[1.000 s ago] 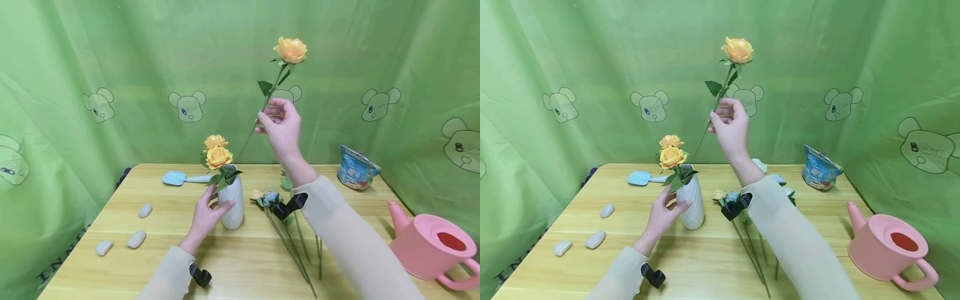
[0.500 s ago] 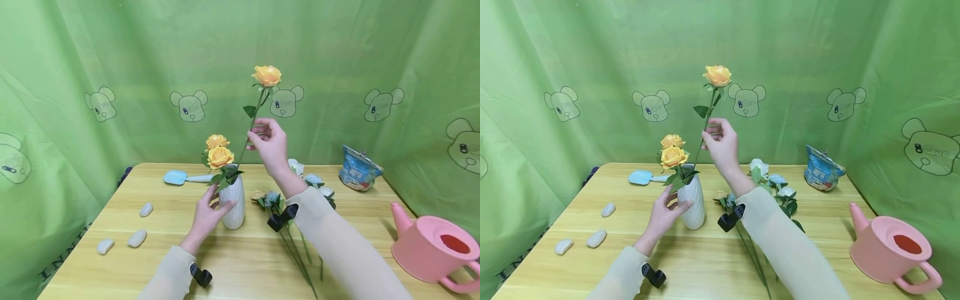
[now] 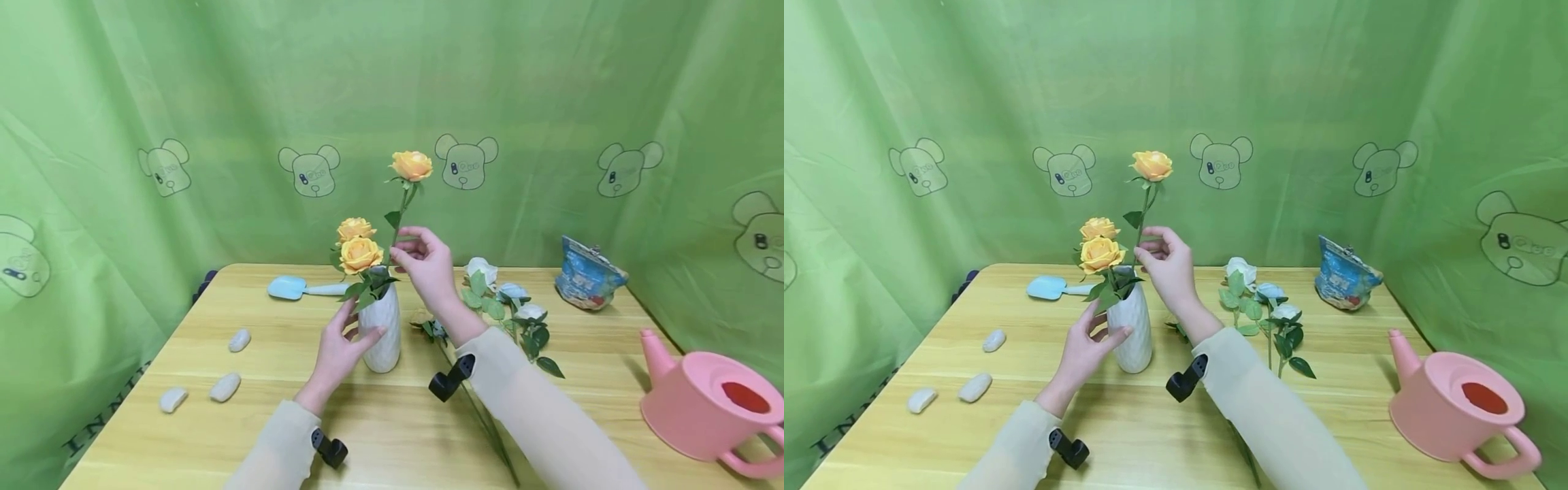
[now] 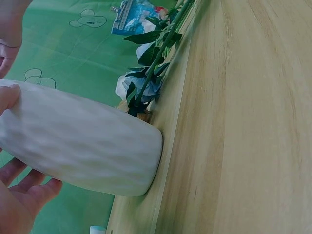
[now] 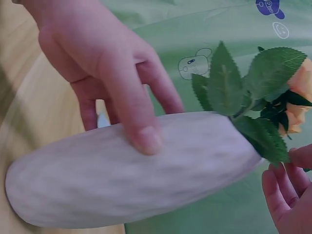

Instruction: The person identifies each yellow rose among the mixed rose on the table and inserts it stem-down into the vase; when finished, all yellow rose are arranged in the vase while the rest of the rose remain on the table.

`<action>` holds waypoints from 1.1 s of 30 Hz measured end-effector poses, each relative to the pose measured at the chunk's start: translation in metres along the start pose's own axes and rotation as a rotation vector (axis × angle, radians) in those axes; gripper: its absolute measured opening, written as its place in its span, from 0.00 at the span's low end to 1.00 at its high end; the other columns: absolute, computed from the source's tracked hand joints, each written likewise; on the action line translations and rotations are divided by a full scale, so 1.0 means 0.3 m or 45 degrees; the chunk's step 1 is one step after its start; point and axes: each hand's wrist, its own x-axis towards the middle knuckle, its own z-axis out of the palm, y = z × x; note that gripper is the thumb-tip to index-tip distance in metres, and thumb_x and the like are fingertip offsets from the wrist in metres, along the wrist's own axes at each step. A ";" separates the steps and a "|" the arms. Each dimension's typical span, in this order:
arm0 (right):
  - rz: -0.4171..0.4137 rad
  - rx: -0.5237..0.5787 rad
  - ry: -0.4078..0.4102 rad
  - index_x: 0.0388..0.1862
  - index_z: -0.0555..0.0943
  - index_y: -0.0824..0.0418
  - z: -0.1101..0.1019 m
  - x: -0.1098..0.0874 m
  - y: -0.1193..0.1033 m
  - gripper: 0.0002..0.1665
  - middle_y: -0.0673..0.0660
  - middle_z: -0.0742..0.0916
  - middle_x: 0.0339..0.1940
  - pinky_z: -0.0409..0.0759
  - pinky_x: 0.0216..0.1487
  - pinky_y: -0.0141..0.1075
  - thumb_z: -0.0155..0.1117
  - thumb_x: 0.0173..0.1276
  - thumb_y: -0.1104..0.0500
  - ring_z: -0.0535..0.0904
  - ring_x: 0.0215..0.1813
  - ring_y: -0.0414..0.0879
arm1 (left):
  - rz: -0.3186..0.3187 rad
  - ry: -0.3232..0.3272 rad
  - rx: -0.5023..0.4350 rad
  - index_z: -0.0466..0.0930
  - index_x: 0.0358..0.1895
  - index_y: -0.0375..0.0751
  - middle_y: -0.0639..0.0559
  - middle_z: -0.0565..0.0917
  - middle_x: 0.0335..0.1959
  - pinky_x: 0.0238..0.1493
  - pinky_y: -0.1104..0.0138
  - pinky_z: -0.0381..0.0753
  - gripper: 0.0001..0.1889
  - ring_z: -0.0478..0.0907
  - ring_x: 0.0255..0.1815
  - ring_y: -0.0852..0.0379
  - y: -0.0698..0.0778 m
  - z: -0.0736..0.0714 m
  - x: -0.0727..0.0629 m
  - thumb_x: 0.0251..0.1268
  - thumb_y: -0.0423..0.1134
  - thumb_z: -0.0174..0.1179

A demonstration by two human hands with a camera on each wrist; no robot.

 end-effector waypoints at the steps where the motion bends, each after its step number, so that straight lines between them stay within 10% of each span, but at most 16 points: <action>1: 0.003 -0.014 -0.003 0.51 0.75 0.68 0.001 -0.003 0.004 0.20 0.66 0.82 0.38 0.83 0.38 0.42 0.63 0.59 0.72 0.79 0.34 0.49 | -0.003 -0.004 -0.002 0.62 0.68 0.38 0.38 0.67 0.65 0.55 0.53 0.74 0.38 0.71 0.56 0.41 0.017 0.000 -0.004 0.52 0.33 0.68; 9: -0.036 -0.138 -0.026 0.47 0.80 0.67 0.001 -0.017 0.048 0.16 0.65 0.83 0.37 0.81 0.36 0.31 0.66 0.58 0.69 0.77 0.35 0.47 | 0.014 0.000 -0.003 0.62 0.68 0.39 0.36 0.69 0.62 0.54 0.52 0.75 0.37 0.72 0.56 0.40 0.028 0.001 -0.006 0.53 0.33 0.68; 33: 0.146 -0.157 -0.225 0.45 0.81 0.71 -0.156 -0.155 0.139 0.13 0.66 0.85 0.40 0.82 0.38 0.48 0.63 0.63 0.65 0.82 0.37 0.56 | 0.009 -0.002 -0.010 0.61 0.68 0.37 0.35 0.70 0.61 0.54 0.52 0.75 0.38 0.71 0.56 0.39 0.021 0.002 -0.006 0.52 0.33 0.68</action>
